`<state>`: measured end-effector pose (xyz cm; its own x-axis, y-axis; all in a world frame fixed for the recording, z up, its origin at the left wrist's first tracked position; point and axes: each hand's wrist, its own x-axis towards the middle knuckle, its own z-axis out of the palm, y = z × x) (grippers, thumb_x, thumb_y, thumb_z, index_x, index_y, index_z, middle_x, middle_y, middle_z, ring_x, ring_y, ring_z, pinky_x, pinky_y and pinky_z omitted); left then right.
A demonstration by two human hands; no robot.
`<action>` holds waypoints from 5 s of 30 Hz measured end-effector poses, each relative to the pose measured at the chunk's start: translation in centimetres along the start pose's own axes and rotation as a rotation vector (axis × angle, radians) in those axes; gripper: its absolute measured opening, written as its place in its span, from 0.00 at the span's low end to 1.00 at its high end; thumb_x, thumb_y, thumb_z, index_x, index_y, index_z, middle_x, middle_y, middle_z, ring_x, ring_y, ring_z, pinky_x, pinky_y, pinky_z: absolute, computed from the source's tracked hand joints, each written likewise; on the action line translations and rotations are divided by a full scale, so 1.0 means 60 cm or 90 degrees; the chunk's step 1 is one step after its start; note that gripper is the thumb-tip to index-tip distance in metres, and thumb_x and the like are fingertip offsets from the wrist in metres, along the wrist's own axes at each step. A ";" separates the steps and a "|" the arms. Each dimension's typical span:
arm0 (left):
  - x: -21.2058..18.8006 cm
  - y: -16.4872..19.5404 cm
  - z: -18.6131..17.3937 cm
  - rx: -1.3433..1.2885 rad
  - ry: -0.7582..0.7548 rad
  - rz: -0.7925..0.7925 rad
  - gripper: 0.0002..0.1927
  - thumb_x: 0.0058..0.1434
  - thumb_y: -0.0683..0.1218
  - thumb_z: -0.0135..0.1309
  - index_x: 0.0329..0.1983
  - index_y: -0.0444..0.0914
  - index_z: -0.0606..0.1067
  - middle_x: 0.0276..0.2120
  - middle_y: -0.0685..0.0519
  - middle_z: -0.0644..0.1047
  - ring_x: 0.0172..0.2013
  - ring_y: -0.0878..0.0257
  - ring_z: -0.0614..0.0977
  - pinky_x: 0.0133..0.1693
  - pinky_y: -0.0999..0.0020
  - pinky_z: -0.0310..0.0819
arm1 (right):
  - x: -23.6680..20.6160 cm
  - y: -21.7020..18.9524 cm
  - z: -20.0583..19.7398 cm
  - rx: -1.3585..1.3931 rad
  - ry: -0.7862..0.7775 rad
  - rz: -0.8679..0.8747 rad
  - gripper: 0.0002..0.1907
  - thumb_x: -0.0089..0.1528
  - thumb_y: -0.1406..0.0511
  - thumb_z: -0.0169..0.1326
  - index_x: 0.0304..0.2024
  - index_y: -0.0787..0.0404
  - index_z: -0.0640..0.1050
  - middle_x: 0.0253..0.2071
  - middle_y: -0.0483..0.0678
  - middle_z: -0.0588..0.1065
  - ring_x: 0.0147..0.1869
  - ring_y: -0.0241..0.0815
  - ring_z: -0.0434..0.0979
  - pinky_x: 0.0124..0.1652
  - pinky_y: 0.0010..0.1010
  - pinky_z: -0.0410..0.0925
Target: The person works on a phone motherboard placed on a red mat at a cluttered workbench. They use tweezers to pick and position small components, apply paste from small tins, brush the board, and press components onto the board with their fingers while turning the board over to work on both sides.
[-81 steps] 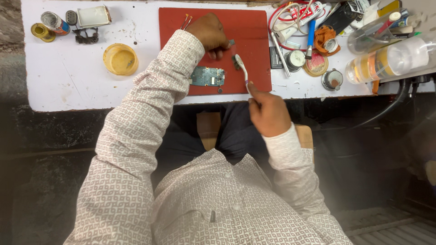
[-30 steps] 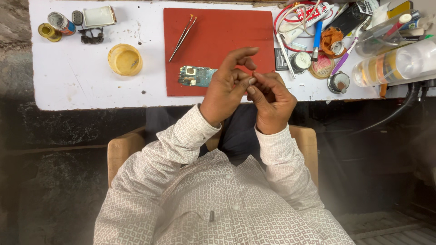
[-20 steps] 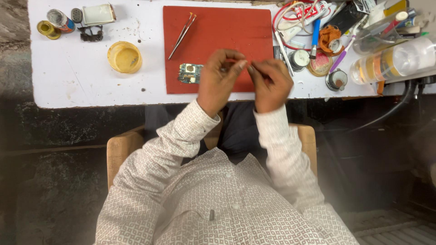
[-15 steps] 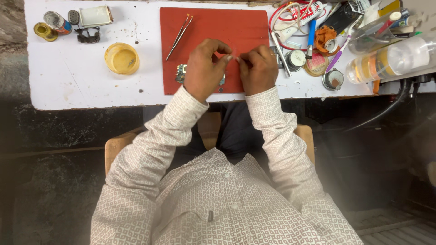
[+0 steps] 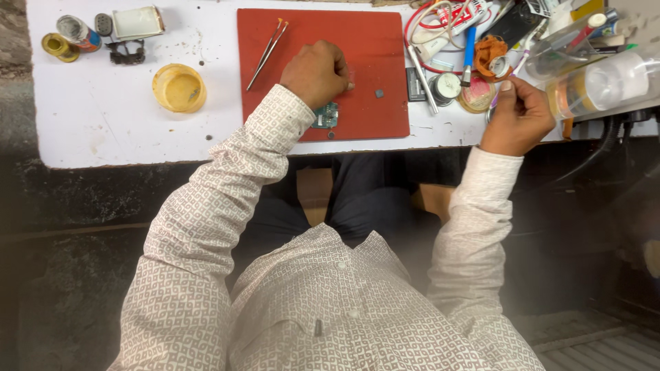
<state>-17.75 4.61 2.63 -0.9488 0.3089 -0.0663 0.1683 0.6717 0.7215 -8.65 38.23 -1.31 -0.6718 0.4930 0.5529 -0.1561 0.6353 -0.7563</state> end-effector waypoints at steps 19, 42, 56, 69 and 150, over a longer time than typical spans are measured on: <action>0.051 0.055 0.043 0.143 -0.136 -0.154 0.31 0.44 0.52 0.71 0.47 0.33 0.74 0.42 0.42 0.81 0.46 0.48 0.83 0.46 0.57 0.78 | 0.081 0.000 0.040 -0.367 -0.012 0.139 0.30 0.57 0.63 0.72 0.56 0.67 0.74 0.31 0.45 0.81 0.40 0.42 0.81 0.52 0.46 0.67; 0.054 0.052 0.041 0.103 -0.140 -0.161 0.23 0.42 0.49 0.71 0.37 0.35 0.75 0.29 0.49 0.83 0.36 0.56 0.85 0.41 0.62 0.79 | -0.115 -0.176 -0.043 0.064 -0.244 0.080 0.16 0.62 0.74 0.60 0.53 0.70 0.75 0.42 0.47 0.76 0.37 0.33 0.75 0.37 0.27 0.69; 0.054 0.062 0.032 0.069 -0.175 -0.187 0.20 0.47 0.50 0.69 0.39 0.35 0.77 0.26 0.52 0.83 0.31 0.63 0.86 0.41 0.66 0.79 | -0.178 -0.204 0.015 -0.216 -0.318 -0.123 0.19 0.63 0.72 0.59 0.57 0.64 0.80 0.35 0.54 0.72 0.33 0.50 0.75 0.35 0.39 0.70; 0.059 0.066 0.035 0.037 -0.176 -0.166 0.18 0.44 0.46 0.69 0.36 0.36 0.77 0.25 0.51 0.83 0.28 0.62 0.86 0.35 0.65 0.80 | -0.171 -0.240 0.018 -0.339 -0.385 -0.156 0.24 0.59 0.72 0.54 0.59 0.61 0.79 0.36 0.54 0.73 0.34 0.57 0.76 0.34 0.45 0.70; 0.041 -0.003 0.051 -0.256 0.070 0.077 0.11 0.61 0.36 0.52 0.44 0.33 0.80 0.33 0.48 0.84 0.35 0.63 0.87 0.42 0.66 0.83 | 0.099 -0.002 0.056 -0.291 -0.019 -0.083 0.13 0.60 0.74 0.65 0.48 0.66 0.83 0.42 0.50 0.75 0.39 0.41 0.78 0.36 0.33 0.73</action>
<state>-19.26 7.31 0.20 -0.9552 0.2806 0.0937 0.1832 0.3126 0.9321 -15.08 39.07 0.89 -0.6897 0.3781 0.6176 0.0894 0.8908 -0.4455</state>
